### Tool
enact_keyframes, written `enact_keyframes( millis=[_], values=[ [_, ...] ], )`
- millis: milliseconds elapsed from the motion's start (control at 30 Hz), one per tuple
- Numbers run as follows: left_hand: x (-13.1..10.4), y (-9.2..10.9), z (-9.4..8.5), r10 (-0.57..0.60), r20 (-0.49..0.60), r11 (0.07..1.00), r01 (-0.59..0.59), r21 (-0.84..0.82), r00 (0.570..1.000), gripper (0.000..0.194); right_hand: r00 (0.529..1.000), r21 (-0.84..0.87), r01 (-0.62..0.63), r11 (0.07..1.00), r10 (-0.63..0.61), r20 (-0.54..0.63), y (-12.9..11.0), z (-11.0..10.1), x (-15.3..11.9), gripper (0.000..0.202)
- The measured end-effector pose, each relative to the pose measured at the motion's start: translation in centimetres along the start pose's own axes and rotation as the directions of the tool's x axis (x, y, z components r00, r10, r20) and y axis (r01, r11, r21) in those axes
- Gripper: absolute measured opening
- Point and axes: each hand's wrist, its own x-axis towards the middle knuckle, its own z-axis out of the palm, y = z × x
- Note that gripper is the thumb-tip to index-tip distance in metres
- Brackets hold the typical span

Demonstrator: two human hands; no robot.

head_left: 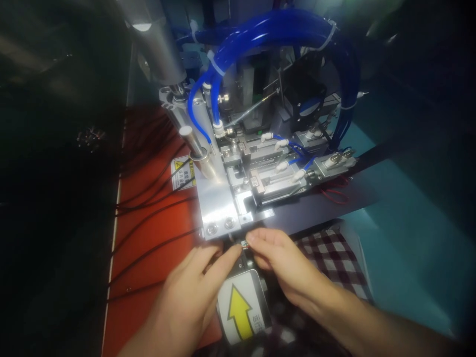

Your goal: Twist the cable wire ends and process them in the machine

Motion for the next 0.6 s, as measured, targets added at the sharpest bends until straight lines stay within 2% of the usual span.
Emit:
enact_keyframes(
  millis=[133,200,300,433,600],
  values=[
    [-0.1,-0.3,-0.2,0.066,0.054,0.996,-0.069,0.063,0.996,0.039,0.996,-0.013,-0.073,0.997,0.073,0.046,-0.1,-0.9,-0.1,0.04],
    [-0.2,-0.5,-0.2,0.09,0.075,0.993,-0.095,0.069,0.993,0.042,0.999,-0.016,-0.007,1.0,0.008,0.044,0.0,-1.2,-0.4,0.038],
    [-0.2,-0.7,-0.2,0.07,0.078,0.993,-0.077,0.093,0.994,0.044,0.998,-0.066,0.063,0.996,-0.065,-0.023,0.2,-1.4,-0.6,0.031],
    [0.0,-0.9,-0.4,0.131,0.109,0.983,-0.143,0.115,0.985,0.043,0.997,-0.152,0.071,0.986,-0.069,0.02,0.0,-1.5,-0.5,0.028],
    [0.2,-1.2,-0.4,0.168,0.12,0.968,-0.187,0.17,0.978,0.044,0.998,-0.117,0.057,0.992,-0.053,0.042,-0.4,-1.6,-0.2,0.023]
  ],
)
